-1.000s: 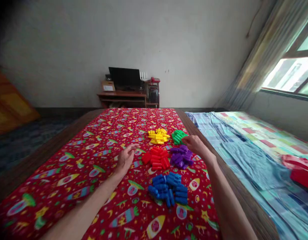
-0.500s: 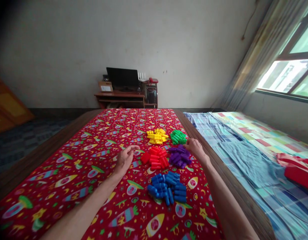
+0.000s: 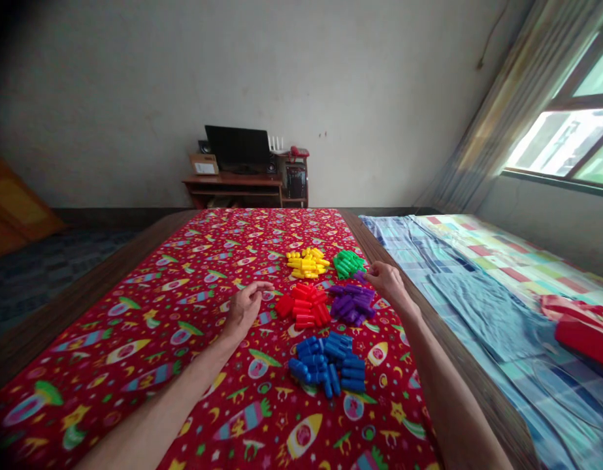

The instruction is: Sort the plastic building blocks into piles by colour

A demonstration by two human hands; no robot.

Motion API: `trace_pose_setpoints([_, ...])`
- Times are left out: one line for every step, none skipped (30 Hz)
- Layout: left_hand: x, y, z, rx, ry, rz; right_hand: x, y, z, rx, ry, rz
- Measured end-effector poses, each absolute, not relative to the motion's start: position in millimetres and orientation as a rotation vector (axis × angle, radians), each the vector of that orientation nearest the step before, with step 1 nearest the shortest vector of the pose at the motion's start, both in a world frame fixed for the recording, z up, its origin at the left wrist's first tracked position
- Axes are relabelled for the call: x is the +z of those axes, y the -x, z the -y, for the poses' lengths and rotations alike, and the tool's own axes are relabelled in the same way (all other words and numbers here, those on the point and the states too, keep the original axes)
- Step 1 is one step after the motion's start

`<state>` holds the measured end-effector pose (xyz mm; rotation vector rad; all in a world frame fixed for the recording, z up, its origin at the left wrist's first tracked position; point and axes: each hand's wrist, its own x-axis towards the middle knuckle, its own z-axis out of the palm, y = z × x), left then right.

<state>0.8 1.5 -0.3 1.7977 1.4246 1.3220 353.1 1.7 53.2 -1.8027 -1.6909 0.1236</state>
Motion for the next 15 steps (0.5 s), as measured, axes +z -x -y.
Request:
trace_pose_setpoints([-0.2, -0.8, -2.0, 1.321, -1.798, -1.433, 55.3, -354.1, 2.3, 0.128, 1.785, 1.700])
trace_pose_setpoints([-0.3, -0.9, -2.5, 1.321, -1.799, -1.438, 57.6, -354.2, 7.1, 0.148, 1.761, 1.727])
trace_pose_setpoints([-0.7, -0.9, -3.0, 1.320, -1.801, -1.441, 59.8, -353.4, 12.5, 0.183, 1.730, 1.773])
trace_pose_setpoints([-1.2, -0.9, -3.5, 1.321, -1.803, -1.443, 61.8, -351.8, 18.2, 0.223, 1.693, 1.831])
trace_pose_setpoints([-2.0, -0.9, -3.8, 1.319, -1.805, -1.443, 63.5, -349.6, 23.8, 0.252, 1.656, 1.891])
trace_pose_setpoints([-2.8, -0.8, -4.1, 1.318, -1.808, -1.442, 64.7, -347.2, 28.9, 0.260, 1.623, 1.946])
trace_pose_setpoints([-3.6, -0.6, -4.2, 1.317, -1.812, -1.441, 65.5, -344.8, 33.3, 0.249, 1.600, 1.990])
trace_pose_setpoints([-4.2, -0.3, -4.3, 1.319, -1.813, -1.441, 66.0, -342.7, 36.7, 0.223, 1.589, 2.022])
trace_pose_setpoints([-4.7, 0.0, -4.3, 1.320, -1.813, -1.443, 66.1, -341.0, 39.2, 0.196, 1.586, 2.046])
trace_pose_setpoints([-4.9, 0.2, -4.2, 1.320, -1.811, -1.446, 66.1, -340.0, 40.7, 0.174, 1.587, 2.064])
trace_pose_setpoints([-4.7, 0.4, -4.0, 1.320, -1.809, -1.449, 65.9, -339.5, 41.6, 0.158, 1.593, 2.076])
trace_pose_setpoints([-4.3, 0.5, -3.8, 1.320, -1.806, -1.451, 65.8, -339.5, 42.0, 0.147, 1.605, 2.086])
trace_pose_setpoints([-3.7, 0.5, -3.5, 1.319, -1.805, -1.453, 65.7, -339.8, 42.3, 0.136, 1.617, 2.094])
trace_pose_setpoints([-2.9, 0.3, -3.2, 1.319, -1.805, -1.454, 65.9, -340.3, 42.6, 0.123, 1.629, 2.095])
trace_pose_setpoints([-2.1, 0.0, -2.9, 1.319, -1.807, -1.454, 66.2, -340.9, 43.2, 0.105, 1.641, 2.088])
